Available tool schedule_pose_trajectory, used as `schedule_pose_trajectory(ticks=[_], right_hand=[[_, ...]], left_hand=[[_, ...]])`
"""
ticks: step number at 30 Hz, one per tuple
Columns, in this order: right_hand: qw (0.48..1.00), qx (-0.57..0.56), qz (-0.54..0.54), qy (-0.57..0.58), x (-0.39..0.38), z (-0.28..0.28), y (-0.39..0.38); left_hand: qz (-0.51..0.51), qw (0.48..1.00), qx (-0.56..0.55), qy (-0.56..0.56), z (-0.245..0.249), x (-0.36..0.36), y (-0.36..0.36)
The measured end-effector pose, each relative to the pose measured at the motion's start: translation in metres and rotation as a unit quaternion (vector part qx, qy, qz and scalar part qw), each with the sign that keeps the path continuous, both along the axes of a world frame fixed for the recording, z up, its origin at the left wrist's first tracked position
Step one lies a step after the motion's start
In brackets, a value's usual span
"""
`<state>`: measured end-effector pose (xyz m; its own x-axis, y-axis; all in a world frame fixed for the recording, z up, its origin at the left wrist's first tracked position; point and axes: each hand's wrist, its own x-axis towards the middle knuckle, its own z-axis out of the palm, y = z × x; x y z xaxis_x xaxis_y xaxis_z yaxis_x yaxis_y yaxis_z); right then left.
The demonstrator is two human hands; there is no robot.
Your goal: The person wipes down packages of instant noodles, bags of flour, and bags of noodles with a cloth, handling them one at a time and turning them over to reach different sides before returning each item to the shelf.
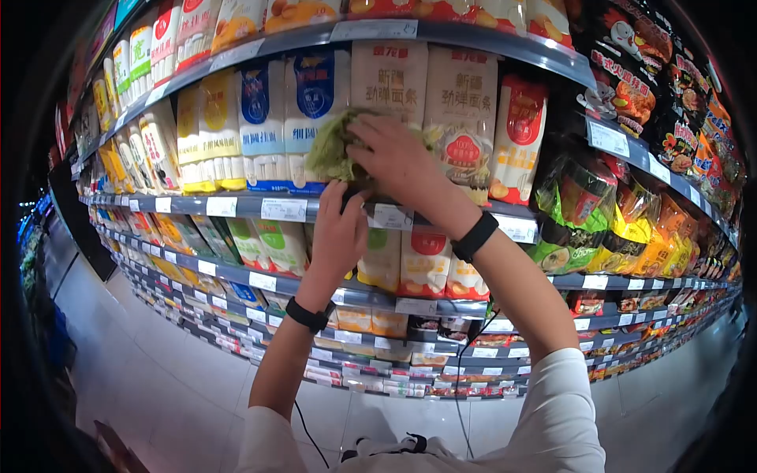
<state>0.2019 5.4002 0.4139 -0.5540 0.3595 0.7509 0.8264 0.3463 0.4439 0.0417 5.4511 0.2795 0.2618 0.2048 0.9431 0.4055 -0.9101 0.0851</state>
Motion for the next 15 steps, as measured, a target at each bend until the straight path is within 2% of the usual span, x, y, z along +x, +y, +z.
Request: schedule_pose_trajectory(ticks=[1, 3, 5, 6, 8, 13, 15], right_hand=[[0.998, -0.016, 0.019, -0.054, -0.001, -0.011, -0.008], [0.996, -0.073, -0.007, -0.043, 0.015, -0.017, -0.026], [0.998, 0.019, -0.016, 0.056, 0.043, -0.011, -0.036], [0.998, 0.012, -0.02, 0.056, 0.051, -0.008, -0.042], [0.989, 0.088, -0.07, 0.097, 0.063, -0.007, -0.054], [0.983, -0.045, -0.067, 0.166, 0.07, -0.086, -0.103], [0.97, 0.011, -0.058, 0.237, 0.069, -0.123, -0.129]], left_hand=[[-0.002, 1.0, -0.009, 0.003, -0.004, -0.004, 0.001], [-0.017, 1.0, -0.007, 0.015, -0.005, -0.006, 0.007], [-0.046, 0.999, 0.013, 0.005, 0.007, -0.007, -0.002], [-0.044, 0.999, 0.014, 0.003, 0.005, -0.007, 0.0], [-0.039, 0.999, 0.019, -0.002, 0.003, -0.005, 0.004], [-0.054, 0.998, 0.026, -0.03, -0.008, 0.0, -0.003], [-0.079, 0.996, 0.015, -0.044, -0.021, 0.001, -0.016]])
